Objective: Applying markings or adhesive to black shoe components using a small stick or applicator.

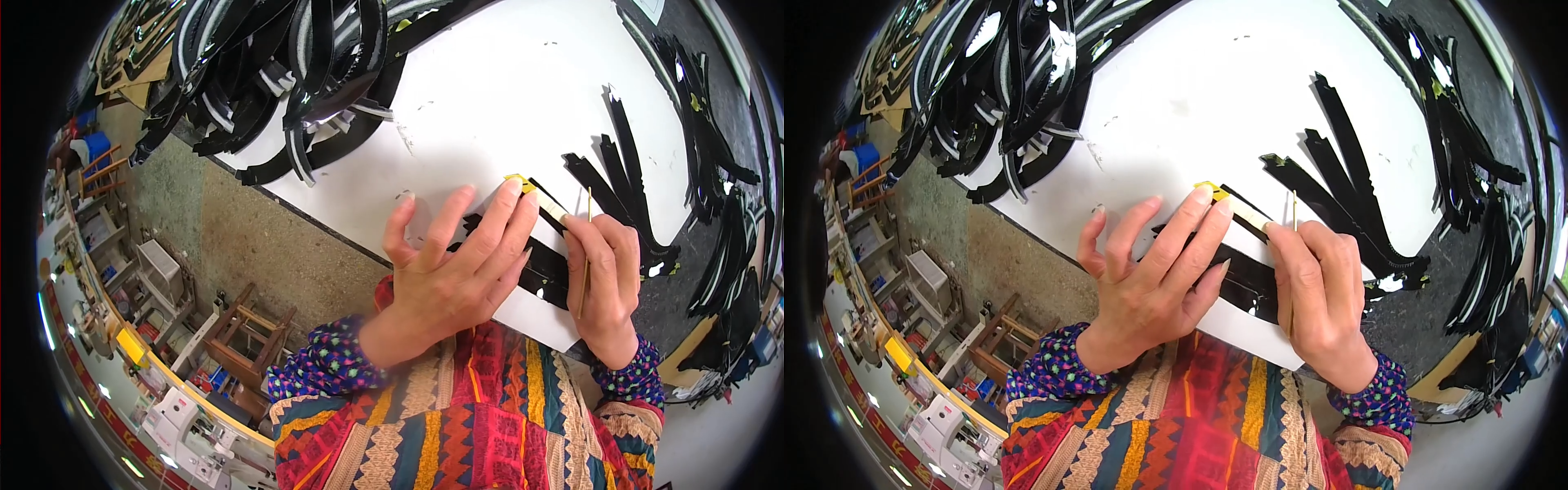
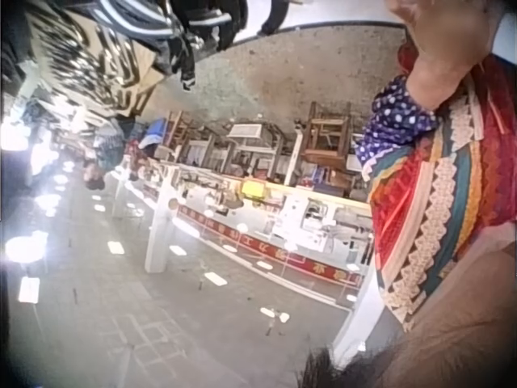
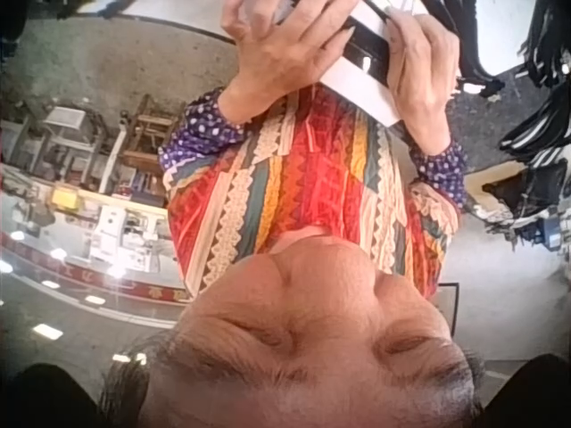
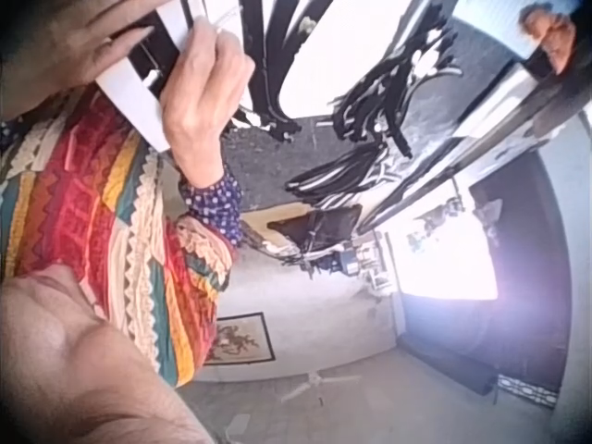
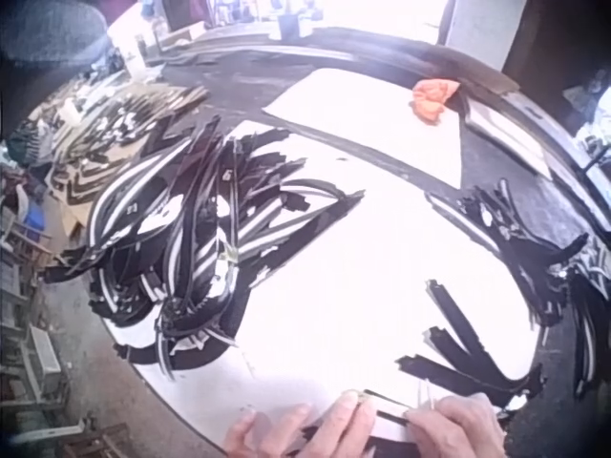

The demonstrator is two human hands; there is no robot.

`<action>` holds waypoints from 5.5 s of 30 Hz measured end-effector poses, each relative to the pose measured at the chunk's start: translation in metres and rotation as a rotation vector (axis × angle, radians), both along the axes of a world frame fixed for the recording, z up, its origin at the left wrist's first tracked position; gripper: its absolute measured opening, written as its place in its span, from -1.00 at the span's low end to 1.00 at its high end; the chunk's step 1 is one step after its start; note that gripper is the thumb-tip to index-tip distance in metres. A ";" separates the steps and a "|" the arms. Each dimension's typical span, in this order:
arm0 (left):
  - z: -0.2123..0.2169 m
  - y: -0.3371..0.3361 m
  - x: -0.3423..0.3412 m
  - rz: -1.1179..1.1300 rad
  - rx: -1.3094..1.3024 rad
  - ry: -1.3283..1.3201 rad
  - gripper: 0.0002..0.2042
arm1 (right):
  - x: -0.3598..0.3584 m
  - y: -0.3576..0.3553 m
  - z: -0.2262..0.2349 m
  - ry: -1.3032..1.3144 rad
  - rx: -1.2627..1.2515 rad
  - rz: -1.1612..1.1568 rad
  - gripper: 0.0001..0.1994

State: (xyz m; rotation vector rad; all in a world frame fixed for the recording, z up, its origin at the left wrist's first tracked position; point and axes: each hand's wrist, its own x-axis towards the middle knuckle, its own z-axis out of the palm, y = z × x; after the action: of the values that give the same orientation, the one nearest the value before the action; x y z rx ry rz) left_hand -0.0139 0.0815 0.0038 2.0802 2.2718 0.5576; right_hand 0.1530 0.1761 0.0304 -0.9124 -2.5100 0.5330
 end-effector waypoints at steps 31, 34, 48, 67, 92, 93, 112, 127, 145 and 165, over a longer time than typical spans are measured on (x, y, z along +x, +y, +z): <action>-0.002 0.003 0.000 -0.016 0.043 0.013 -0.64 | 0.005 0.001 -0.009 0.019 0.118 0.050 -0.57; -0.003 0.004 0.000 -0.015 0.054 0.006 -0.64 | 0.006 0.000 -0.009 0.016 0.113 0.051 -0.57; -0.009 0.004 0.002 0.004 0.122 -0.051 -0.65 | 0.002 -0.001 -0.001 -0.031 0.069 -0.001 -0.70; -0.012 0.004 0.003 -0.003 0.144 -0.045 -0.65 | 0.005 -0.003 -0.005 -0.048 0.096 -0.014 -0.71; -0.009 0.004 0.003 -0.002 0.112 -0.051 -0.65 | 0.007 -0.001 -0.006 -0.044 0.106 0.005 -0.67; -0.009 0.005 0.003 -0.005 0.110 -0.051 -0.65 | 0.008 -0.001 -0.008 -0.042 0.113 0.019 -0.61; -0.007 0.005 0.006 0.022 0.086 -0.050 -0.65 | 0.010 0.001 -0.007 -0.043 0.107 0.021 -0.61; -0.007 0.005 0.001 -0.019 0.068 -0.031 -0.63 | -0.002 0.010 0.018 0.056 0.045 -0.031 -0.77; -0.013 0.006 0.004 0.010 0.129 -0.080 -0.68 | -0.035 0.024 -0.011 0.349 -0.442 0.011 -0.89; -0.013 0.008 0.002 -0.022 0.115 -0.069 -0.63 | -0.025 0.023 -0.006 0.300 -0.472 -0.036 -0.93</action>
State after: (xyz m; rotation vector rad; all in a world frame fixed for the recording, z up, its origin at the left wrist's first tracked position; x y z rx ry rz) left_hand -0.0120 0.0892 -0.0089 2.0977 2.2267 0.7637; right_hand 0.1282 0.1991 0.0239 -0.9507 -2.1270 1.1885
